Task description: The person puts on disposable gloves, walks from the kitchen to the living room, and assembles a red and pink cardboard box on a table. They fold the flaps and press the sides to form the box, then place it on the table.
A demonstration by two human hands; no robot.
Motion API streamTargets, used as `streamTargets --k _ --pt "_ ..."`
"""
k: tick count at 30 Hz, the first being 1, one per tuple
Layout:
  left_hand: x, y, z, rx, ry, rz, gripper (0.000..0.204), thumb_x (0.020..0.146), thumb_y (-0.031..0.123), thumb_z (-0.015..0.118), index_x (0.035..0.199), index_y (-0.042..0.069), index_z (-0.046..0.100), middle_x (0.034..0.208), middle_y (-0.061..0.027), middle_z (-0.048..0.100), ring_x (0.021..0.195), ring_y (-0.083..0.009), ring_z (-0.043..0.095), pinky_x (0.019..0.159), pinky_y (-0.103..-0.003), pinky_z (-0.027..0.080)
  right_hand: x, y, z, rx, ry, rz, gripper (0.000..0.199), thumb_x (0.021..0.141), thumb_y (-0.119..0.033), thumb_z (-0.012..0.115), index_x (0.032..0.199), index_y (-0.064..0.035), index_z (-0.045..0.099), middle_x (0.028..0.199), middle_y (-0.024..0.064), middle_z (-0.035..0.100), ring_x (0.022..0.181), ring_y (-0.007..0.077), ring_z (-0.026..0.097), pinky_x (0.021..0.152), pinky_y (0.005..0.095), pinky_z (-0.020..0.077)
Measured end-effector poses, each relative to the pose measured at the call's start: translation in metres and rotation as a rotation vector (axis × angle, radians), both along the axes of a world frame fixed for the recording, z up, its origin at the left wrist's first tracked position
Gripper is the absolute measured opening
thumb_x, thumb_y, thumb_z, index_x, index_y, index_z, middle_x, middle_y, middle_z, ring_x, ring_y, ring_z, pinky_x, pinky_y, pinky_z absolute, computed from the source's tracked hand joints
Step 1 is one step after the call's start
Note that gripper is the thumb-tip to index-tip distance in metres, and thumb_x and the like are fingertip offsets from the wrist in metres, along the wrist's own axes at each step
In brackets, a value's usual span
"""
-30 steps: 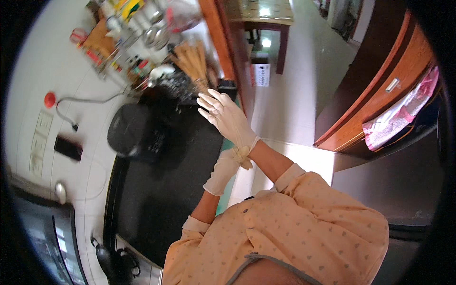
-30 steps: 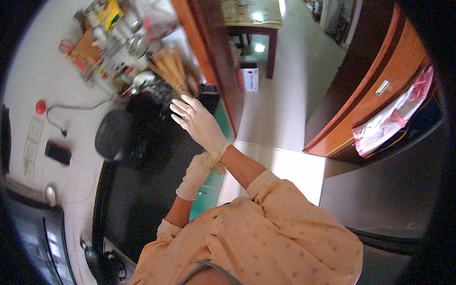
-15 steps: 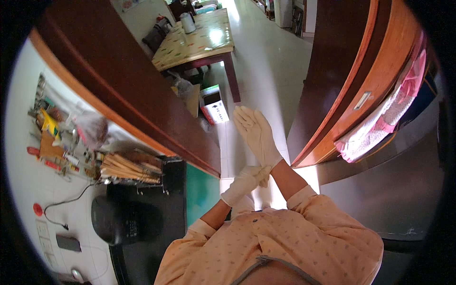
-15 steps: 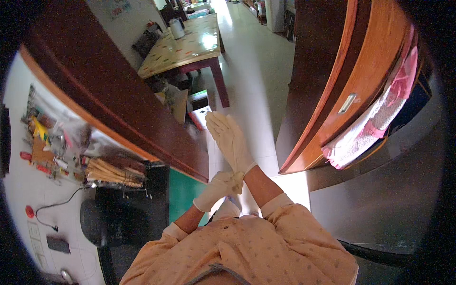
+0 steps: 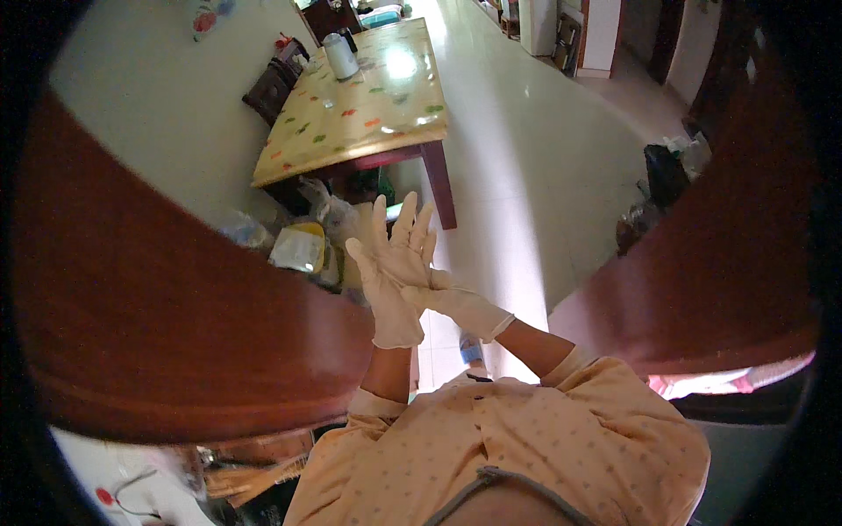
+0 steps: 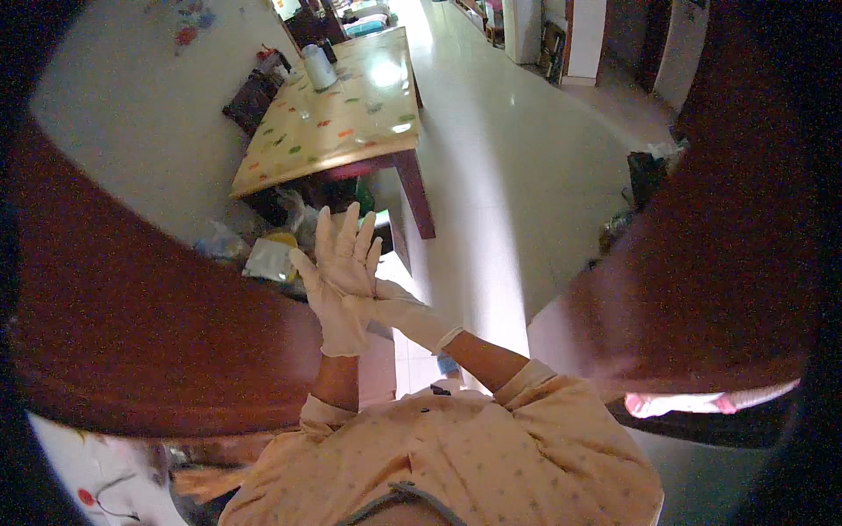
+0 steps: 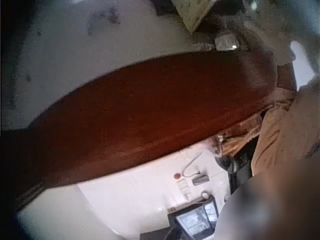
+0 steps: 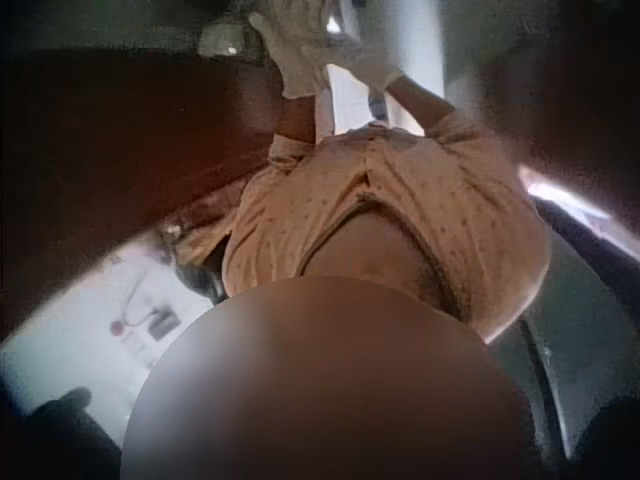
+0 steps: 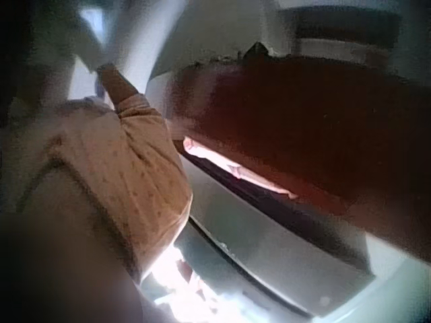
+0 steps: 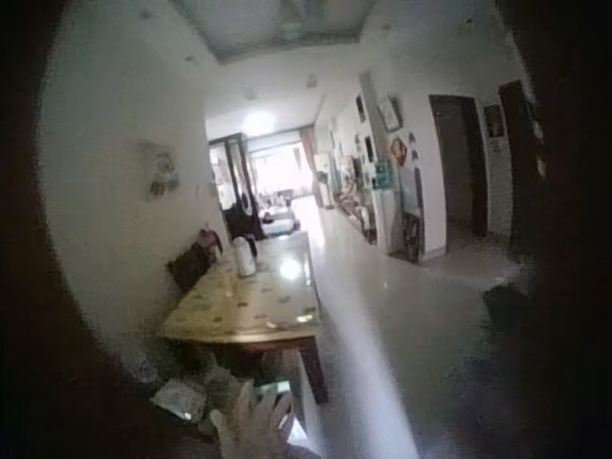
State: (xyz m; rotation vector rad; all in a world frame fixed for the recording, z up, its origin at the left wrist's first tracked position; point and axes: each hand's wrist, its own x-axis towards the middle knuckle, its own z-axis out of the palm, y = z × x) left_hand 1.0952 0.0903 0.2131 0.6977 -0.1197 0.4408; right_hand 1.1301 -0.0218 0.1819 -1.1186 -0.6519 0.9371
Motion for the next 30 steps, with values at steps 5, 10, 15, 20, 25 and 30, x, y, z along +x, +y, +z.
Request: streamTargets --k 5,10,15,20,25,30 --pt "0.101 0.035 0.010 -0.051 0.014 -0.055 0.080 0.095 0.070 0.035 0.155 0.019 0.023 0.158 -0.0178 0.027 0.144 -0.0339 0.031 0.113 -0.050 0.035 0.099 0.032 0.012 -0.100 -0.095 -0.006 0.057 0.095 -0.045 0.063 0.127 0.0020 0.059 0.118 0.0123 0.066 0.110 0.0169 0.060 0.092 0.0314 0.0505" --pt "0.211 0.050 0.004 -0.102 0.069 -0.121 0.084 0.092 0.072 0.040 0.155 0.019 0.021 0.159 -0.0163 0.024 0.147 -0.0316 0.025 0.113 -0.054 0.034 0.199 0.047 -0.023 -0.423 -0.347 -0.001 0.055 0.094 -0.056 0.057 0.090 -0.0035 0.073 0.082 0.0092 0.071 0.081 0.0188 0.069 0.076 0.0293 0.0537" --pt "0.343 0.051 -0.017 -0.212 0.030 -0.226 0.073 0.096 0.068 0.037 0.155 0.027 0.024 0.160 -0.0100 0.025 0.146 -0.0267 0.025 0.116 -0.050 0.022 0.291 0.036 -0.024 -0.344 -0.262 0.030 0.051 0.097 -0.053 0.055 0.085 -0.0060 0.072 0.062 0.0027 0.063 0.056 0.0154 0.060 0.055 0.0301 0.0468" --pt "0.483 0.051 -0.030 -0.341 -0.043 -0.240 0.059 0.101 0.051 0.042 0.150 0.019 0.035 0.155 -0.0152 0.034 0.143 -0.0273 0.033 0.114 -0.046 0.032 0.421 0.022 0.008 -0.377 -0.394 0.174 0.039 0.098 -0.046 0.058 0.091 -0.0096 0.071 0.064 -0.0034 0.055 0.055 0.0105 0.048 0.054 0.0273 0.0424" --pt "0.599 0.054 -0.039 -0.475 -0.239 -0.408 0.026 0.103 0.028 0.048 0.113 0.005 0.053 0.116 -0.0110 0.055 0.102 -0.0189 0.053 0.088 -0.031 0.048 0.539 0.018 0.006 -0.561 -0.443 0.160 0.040 0.098 -0.048 0.056 0.092 -0.0115 0.071 0.076 -0.0017 0.067 0.064 0.0142 0.060 0.059 0.0305 0.0464" --pt "0.692 0.062 -0.007 -0.287 0.315 0.077 0.025 0.100 0.023 0.057 0.080 0.007 0.056 0.073 -0.0053 0.056 0.063 -0.0129 0.050 0.058 -0.025 0.045 0.703 0.012 -0.012 0.061 -0.218 0.030 0.044 0.104 -0.046 0.043 0.118 -0.0087 0.061 0.107 0.0084 0.066 0.098 0.0194 0.059 0.090 0.0347 0.0439"
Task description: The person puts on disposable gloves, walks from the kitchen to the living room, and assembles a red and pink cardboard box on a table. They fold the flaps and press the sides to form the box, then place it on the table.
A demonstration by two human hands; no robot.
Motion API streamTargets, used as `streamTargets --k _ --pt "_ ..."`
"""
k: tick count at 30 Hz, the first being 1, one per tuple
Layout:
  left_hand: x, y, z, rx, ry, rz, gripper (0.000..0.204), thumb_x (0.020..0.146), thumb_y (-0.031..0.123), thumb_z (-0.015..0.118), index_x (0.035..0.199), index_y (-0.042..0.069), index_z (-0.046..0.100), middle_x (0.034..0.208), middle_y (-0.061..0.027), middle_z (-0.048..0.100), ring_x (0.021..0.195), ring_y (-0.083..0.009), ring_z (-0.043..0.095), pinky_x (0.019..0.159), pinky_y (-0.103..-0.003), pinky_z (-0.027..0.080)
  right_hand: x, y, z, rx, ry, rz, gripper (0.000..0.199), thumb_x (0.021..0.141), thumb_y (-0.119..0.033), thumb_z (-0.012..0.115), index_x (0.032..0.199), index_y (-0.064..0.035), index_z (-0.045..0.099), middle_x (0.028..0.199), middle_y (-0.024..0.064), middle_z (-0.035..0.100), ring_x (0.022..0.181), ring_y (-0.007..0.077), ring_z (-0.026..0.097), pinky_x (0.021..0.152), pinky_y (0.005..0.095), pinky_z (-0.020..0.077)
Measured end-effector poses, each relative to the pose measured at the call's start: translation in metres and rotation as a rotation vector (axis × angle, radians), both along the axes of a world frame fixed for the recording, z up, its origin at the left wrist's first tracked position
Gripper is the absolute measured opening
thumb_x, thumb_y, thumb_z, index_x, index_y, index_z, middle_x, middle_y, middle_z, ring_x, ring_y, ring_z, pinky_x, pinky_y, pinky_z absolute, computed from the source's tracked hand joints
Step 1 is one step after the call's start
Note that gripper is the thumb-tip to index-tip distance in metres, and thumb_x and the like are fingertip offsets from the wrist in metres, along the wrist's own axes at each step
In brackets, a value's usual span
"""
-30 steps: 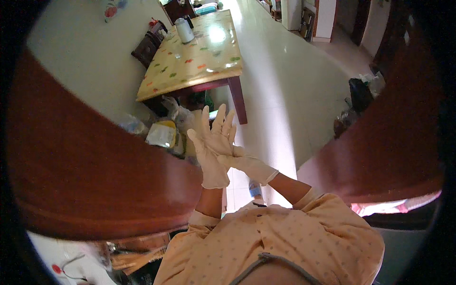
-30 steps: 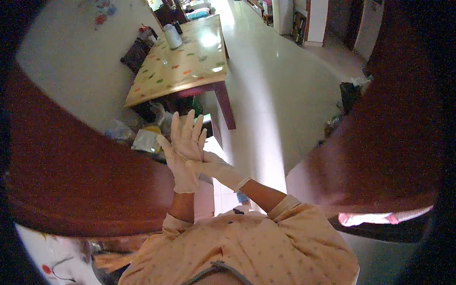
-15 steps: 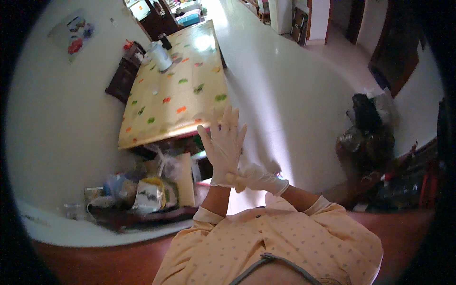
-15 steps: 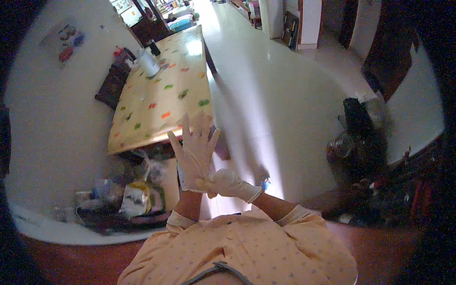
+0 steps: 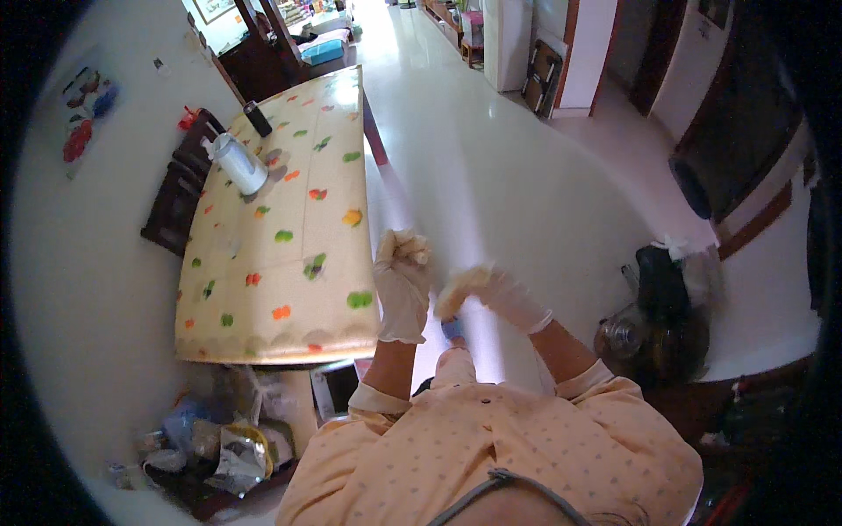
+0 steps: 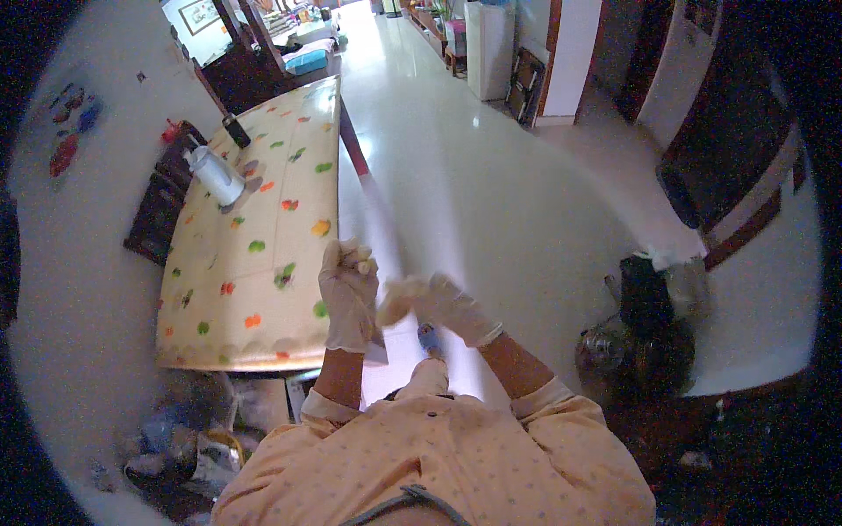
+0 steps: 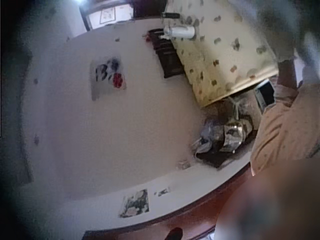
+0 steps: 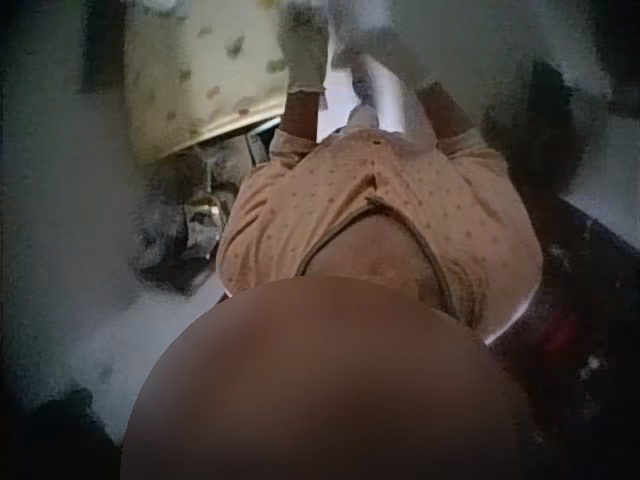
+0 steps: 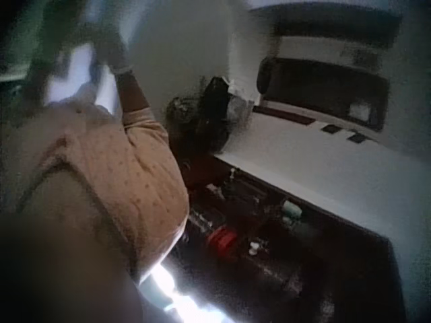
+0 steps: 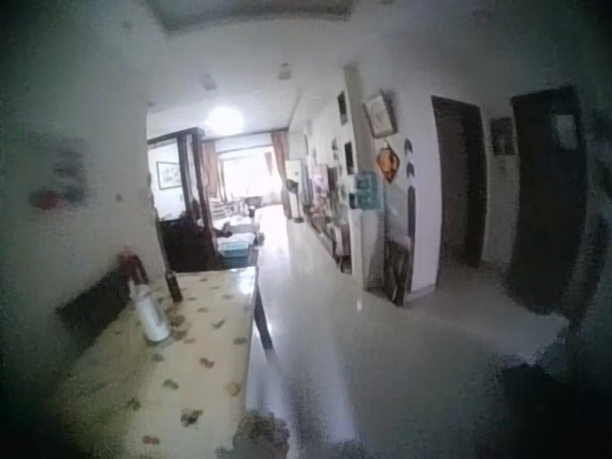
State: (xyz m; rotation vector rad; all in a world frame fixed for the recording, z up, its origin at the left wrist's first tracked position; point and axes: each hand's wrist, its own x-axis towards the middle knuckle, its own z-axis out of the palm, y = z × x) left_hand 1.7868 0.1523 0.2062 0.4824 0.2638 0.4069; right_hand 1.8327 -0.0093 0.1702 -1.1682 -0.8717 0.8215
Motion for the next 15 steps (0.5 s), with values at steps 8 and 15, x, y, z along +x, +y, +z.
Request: streamTargets --k 8,15 --pt "0.159 0.026 -0.014 0.828 -0.004 -0.248 0.034 0.098 0.032 0.059 0.086 0.002 0.070 0.074 -0.0073 0.068 0.066 -0.0138 0.063 0.060 -0.027 0.049 0.207 0.103 0.073 0.650 0.496 -0.436 0.055 0.106 -0.047 0.033 0.144 -0.0073 0.041 0.145 0.0172 0.046 0.133 0.0255 0.045 0.115 0.0390 0.0338" --pt "0.288 0.040 -0.012 0.781 0.309 -0.618 0.030 0.095 0.030 0.068 0.100 0.000 0.071 0.078 -0.0047 0.069 0.068 -0.0104 0.061 0.063 -0.025 0.049 0.354 0.138 0.051 0.615 0.571 -0.573 0.069 0.103 -0.052 0.038 0.153 -0.0070 0.022 0.151 0.0187 0.036 0.142 0.0282 0.033 0.120 0.0417 0.0238"
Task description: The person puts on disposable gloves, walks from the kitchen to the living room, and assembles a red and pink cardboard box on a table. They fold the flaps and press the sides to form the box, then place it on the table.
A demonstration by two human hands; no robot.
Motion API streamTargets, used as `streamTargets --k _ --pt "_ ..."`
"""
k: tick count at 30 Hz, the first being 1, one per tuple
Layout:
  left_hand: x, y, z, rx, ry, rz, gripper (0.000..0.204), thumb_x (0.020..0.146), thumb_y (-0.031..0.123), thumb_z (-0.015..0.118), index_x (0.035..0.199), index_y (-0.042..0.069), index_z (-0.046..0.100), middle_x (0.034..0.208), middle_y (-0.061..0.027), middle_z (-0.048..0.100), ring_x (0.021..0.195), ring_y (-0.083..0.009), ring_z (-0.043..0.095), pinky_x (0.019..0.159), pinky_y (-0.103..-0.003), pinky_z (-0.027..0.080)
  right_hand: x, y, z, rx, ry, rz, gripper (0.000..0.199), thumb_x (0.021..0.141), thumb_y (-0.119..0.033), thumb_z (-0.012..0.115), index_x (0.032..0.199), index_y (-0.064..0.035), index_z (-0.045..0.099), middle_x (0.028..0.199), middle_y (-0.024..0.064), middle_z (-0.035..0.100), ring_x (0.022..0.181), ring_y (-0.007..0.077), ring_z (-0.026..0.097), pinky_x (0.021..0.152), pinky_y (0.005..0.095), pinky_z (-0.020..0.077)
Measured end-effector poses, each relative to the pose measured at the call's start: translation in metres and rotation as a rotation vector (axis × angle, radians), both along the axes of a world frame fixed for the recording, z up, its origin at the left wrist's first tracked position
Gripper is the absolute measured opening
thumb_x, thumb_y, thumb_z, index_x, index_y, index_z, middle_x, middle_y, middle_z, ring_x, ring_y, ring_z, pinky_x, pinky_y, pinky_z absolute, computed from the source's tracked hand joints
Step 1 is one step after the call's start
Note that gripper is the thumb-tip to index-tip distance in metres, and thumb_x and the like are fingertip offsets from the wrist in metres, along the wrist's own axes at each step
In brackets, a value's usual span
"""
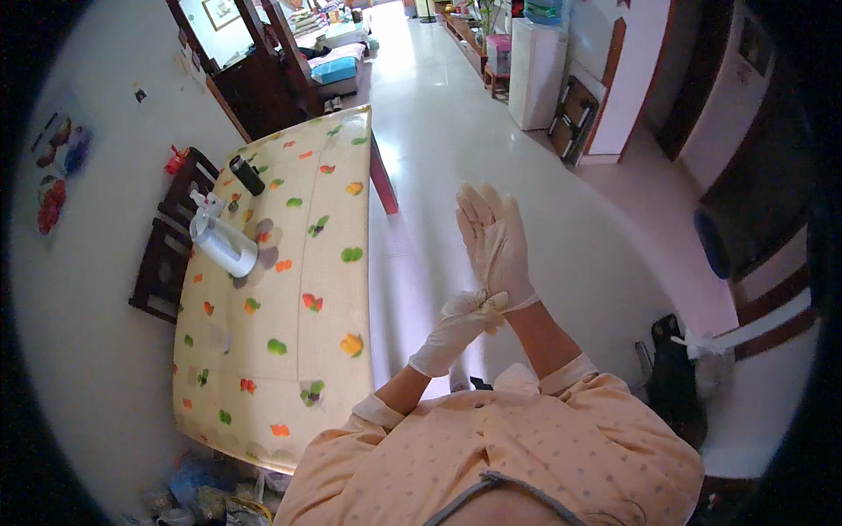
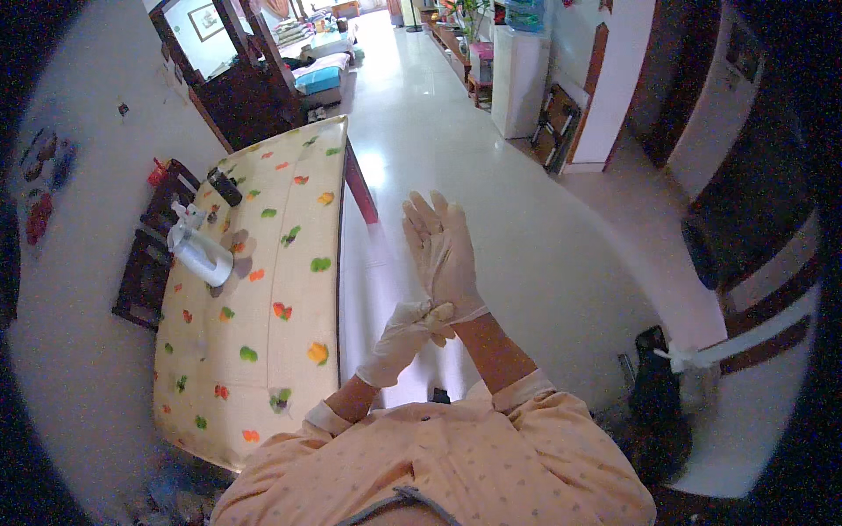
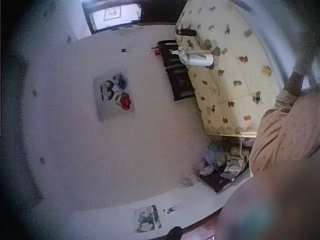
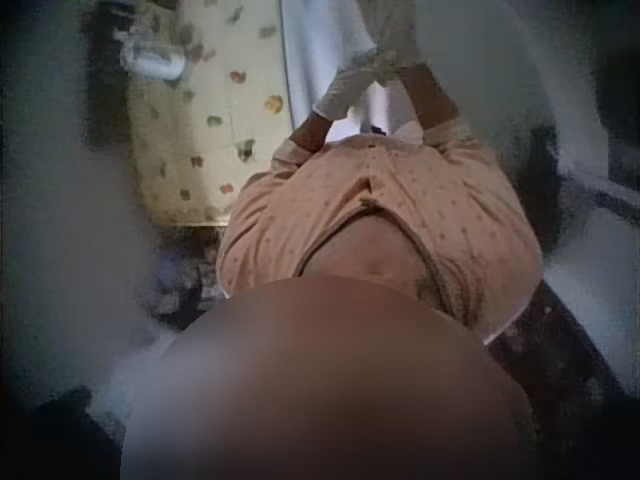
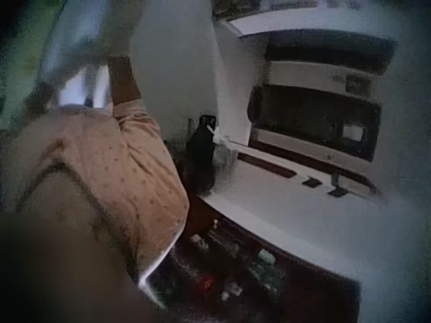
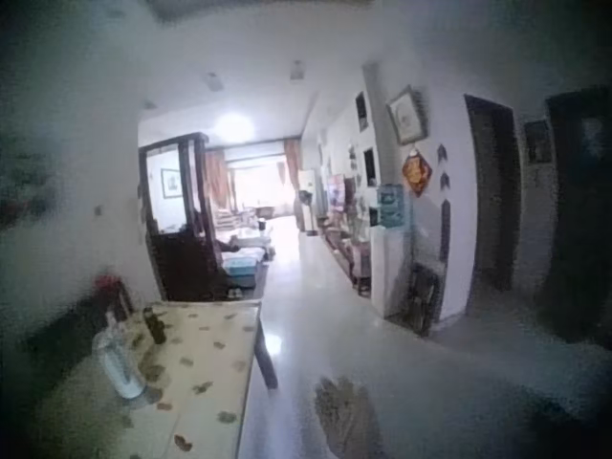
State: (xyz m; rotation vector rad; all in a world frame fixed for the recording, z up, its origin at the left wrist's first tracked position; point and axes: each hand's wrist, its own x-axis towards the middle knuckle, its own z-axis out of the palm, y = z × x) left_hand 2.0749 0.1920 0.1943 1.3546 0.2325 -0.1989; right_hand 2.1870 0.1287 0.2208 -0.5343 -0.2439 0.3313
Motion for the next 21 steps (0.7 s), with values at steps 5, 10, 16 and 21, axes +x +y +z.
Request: streamTargets --k 5,10,16,21 --pt "0.111 0.016 -0.032 -0.068 -0.039 -0.135 0.025 0.095 0.025 0.067 0.101 0.001 0.069 0.077 -0.0021 0.065 0.070 -0.0092 0.058 0.062 -0.024 0.047 0.112 0.010 -0.014 0.102 0.057 0.069 0.079 0.101 -0.056 0.039 0.157 -0.0095 0.007 0.157 0.0196 0.023 0.146 0.0305 0.026 0.119 0.0508 0.0227" --pt "0.229 0.004 -0.010 0.091 0.017 -0.222 0.013 0.093 0.014 0.067 0.100 0.002 0.069 0.078 0.0000 0.062 0.071 -0.0080 0.055 0.062 -0.023 0.046 0.233 -0.002 -0.003 0.133 -0.112 0.102 0.063 0.102 -0.056 0.035 0.152 -0.0192 0.027 0.158 0.0143 0.026 0.147 0.0287 0.023 0.119 0.0543 0.0223" --pt "0.357 0.016 -0.012 0.050 -0.073 -0.091 0.017 0.092 0.017 0.068 0.097 0.001 0.071 0.081 -0.0037 0.066 0.075 -0.0107 0.060 0.067 -0.025 0.049 0.370 0.011 -0.001 0.089 -0.199 0.300 0.058 0.105 -0.047 0.032 0.150 -0.0092 0.035 0.153 0.0128 0.038 0.145 0.0245 0.030 0.121 0.0442 0.0229" --pt "0.442 0.093 0.003 0.203 -0.581 0.101 0.055 0.102 0.048 0.045 0.100 -0.001 0.070 0.086 -0.0080 0.070 0.078 -0.0171 0.065 0.074 -0.031 0.052 0.457 0.041 -0.014 -0.044 -0.121 0.326 0.058 0.107 -0.042 0.031 0.147 -0.0010 0.037 0.150 0.0130 0.043 0.141 0.0248 0.038 0.121 0.0368 0.0254"
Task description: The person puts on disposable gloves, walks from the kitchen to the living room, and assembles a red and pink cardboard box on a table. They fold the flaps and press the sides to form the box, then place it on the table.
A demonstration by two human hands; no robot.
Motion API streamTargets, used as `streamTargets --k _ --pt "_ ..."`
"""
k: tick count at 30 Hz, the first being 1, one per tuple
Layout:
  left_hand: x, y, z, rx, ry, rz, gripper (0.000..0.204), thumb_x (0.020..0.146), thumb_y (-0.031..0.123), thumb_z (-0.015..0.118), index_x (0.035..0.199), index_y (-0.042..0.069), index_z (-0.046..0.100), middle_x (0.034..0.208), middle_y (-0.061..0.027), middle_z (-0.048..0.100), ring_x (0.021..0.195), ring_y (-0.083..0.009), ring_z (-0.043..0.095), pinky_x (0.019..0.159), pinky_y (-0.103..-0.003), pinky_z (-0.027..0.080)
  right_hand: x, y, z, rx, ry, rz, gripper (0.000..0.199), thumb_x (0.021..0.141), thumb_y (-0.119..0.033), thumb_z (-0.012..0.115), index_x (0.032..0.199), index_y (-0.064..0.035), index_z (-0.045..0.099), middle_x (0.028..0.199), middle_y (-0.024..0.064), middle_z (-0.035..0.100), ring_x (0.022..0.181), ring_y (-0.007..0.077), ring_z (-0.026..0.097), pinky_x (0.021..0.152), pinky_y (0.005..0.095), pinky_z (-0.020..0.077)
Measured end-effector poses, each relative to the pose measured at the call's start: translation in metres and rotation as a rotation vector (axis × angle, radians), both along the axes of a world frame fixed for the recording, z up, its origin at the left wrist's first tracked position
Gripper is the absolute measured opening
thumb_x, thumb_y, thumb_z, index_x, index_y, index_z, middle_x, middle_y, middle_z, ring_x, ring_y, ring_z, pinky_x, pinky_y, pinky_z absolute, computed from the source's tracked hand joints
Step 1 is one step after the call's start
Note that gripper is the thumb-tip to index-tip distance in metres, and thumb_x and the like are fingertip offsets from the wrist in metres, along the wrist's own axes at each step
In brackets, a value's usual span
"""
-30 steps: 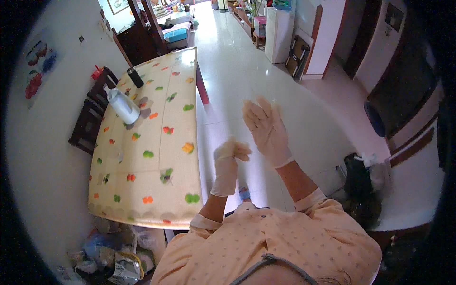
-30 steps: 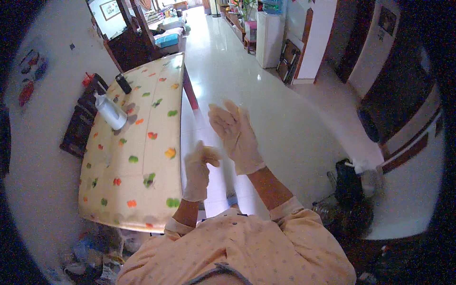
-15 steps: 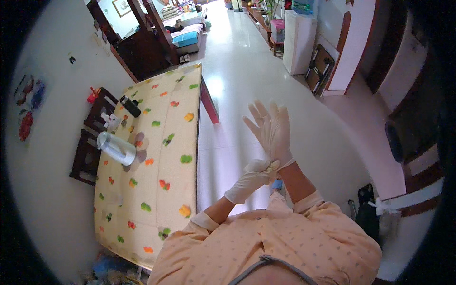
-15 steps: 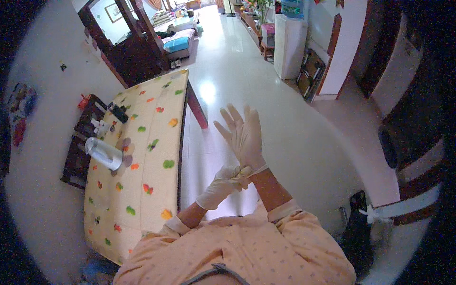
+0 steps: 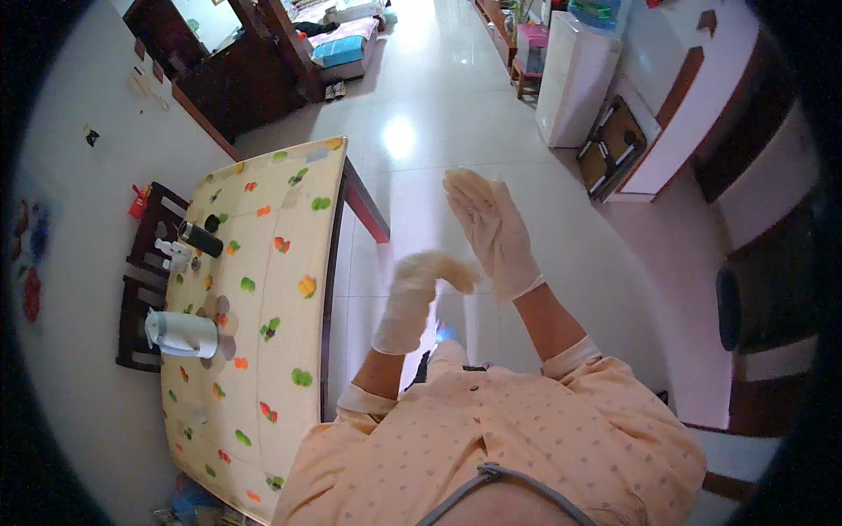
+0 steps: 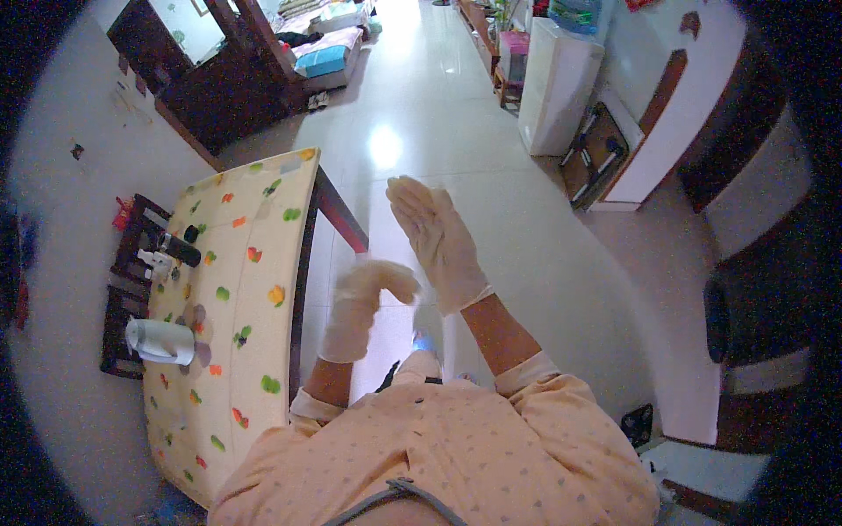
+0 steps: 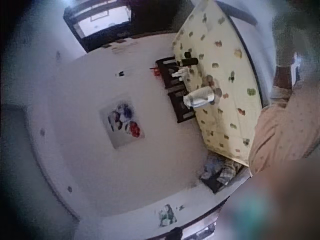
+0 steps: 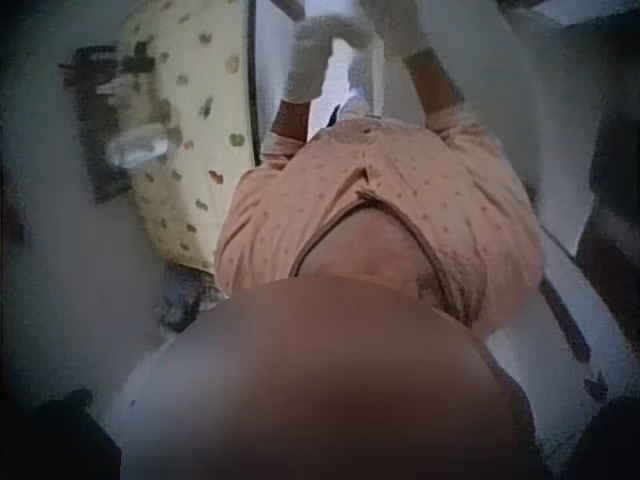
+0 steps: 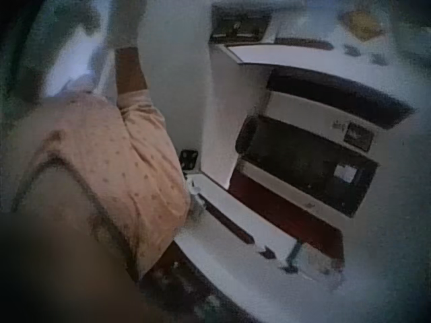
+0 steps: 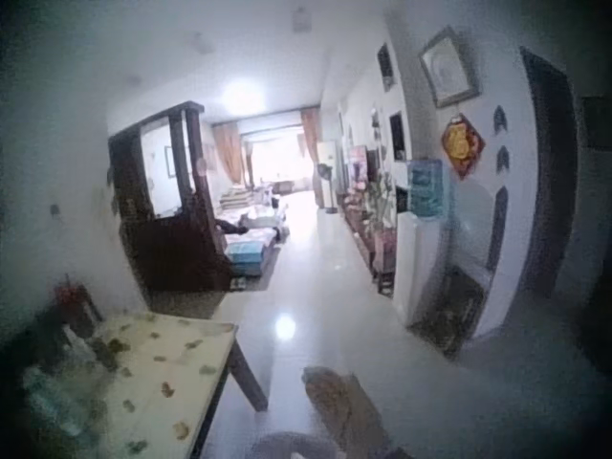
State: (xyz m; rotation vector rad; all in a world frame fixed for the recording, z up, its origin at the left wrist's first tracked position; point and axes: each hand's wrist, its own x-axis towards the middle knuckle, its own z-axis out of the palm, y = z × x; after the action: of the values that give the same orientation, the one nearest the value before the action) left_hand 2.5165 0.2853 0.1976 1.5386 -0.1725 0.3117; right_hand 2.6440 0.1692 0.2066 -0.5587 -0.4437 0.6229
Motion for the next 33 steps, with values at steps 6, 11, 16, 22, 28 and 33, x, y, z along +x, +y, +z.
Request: streamTargets --k 6,11,16,22,28,33 --pt "0.130 0.083 -0.006 -1.191 -0.447 -0.370 0.071 0.100 0.062 0.031 0.149 0.012 0.039 0.147 -0.0250 0.042 0.135 -0.0385 0.045 0.111 -0.049 0.039 0.055 0.077 -0.008 -0.366 0.013 0.407 0.068 0.099 -0.051 0.051 0.150 -0.0099 0.034 0.153 0.0057 0.038 0.140 0.0183 0.037 0.116 0.0329 0.0328" --pt "0.239 0.149 -0.005 -1.286 -0.380 -0.364 0.075 0.099 0.063 0.032 0.156 0.015 0.023 0.157 -0.0266 0.023 0.144 -0.0432 0.026 0.117 -0.055 0.025 0.146 0.162 -0.034 -0.473 -0.138 0.506 0.062 0.097 -0.037 0.062 0.143 -0.0016 0.039 0.134 0.0080 0.052 0.125 0.0176 0.049 0.104 0.0338 0.0436" --pt "0.343 0.209 -0.002 -1.036 -0.221 -0.142 0.069 0.101 0.055 0.038 0.154 0.012 0.028 0.150 -0.0282 0.037 0.137 -0.0403 0.042 0.115 -0.050 0.035 0.238 0.215 -0.031 -0.511 -0.096 0.420 0.055 0.099 -0.035 0.059 0.139 0.0003 0.044 0.129 0.0090 0.056 0.119 0.0176 0.054 0.101 0.0350 0.0460" --pt "0.484 0.245 -0.012 -0.366 0.136 0.211 0.045 0.103 0.035 0.048 0.133 0.003 0.056 0.132 -0.0193 0.060 0.118 -0.0310 0.060 0.103 -0.042 0.048 0.382 0.235 -0.059 -0.663 -0.078 0.400 0.054 0.099 -0.041 0.058 0.128 0.0040 0.053 0.119 0.0120 0.063 0.111 0.0190 0.060 0.098 0.0343 0.0485" --pt "0.644 0.306 -0.028 -0.269 0.175 0.440 0.035 0.102 0.028 0.051 0.098 0.002 0.074 0.096 -0.0105 0.074 0.092 -0.0194 0.068 0.088 -0.034 0.051 0.586 0.275 -0.046 -0.275 -0.064 0.092 0.041 0.103 -0.036 0.049 0.126 -0.0021 0.057 0.118 0.0128 0.066 0.116 0.0239 0.061 0.107 0.0379 0.0441" --pt "0.746 0.339 -0.012 -0.070 0.244 0.456 0.039 0.102 0.030 0.053 0.089 0.001 0.075 0.088 -0.0098 0.074 0.081 -0.0158 0.066 0.079 -0.031 0.049 0.723 0.355 -0.011 -0.134 -0.021 -0.174 0.046 0.104 -0.036 0.047 0.137 -0.0052 0.048 0.136 0.0129 0.054 0.131 0.0234 0.049 0.115 0.0380 0.0347"
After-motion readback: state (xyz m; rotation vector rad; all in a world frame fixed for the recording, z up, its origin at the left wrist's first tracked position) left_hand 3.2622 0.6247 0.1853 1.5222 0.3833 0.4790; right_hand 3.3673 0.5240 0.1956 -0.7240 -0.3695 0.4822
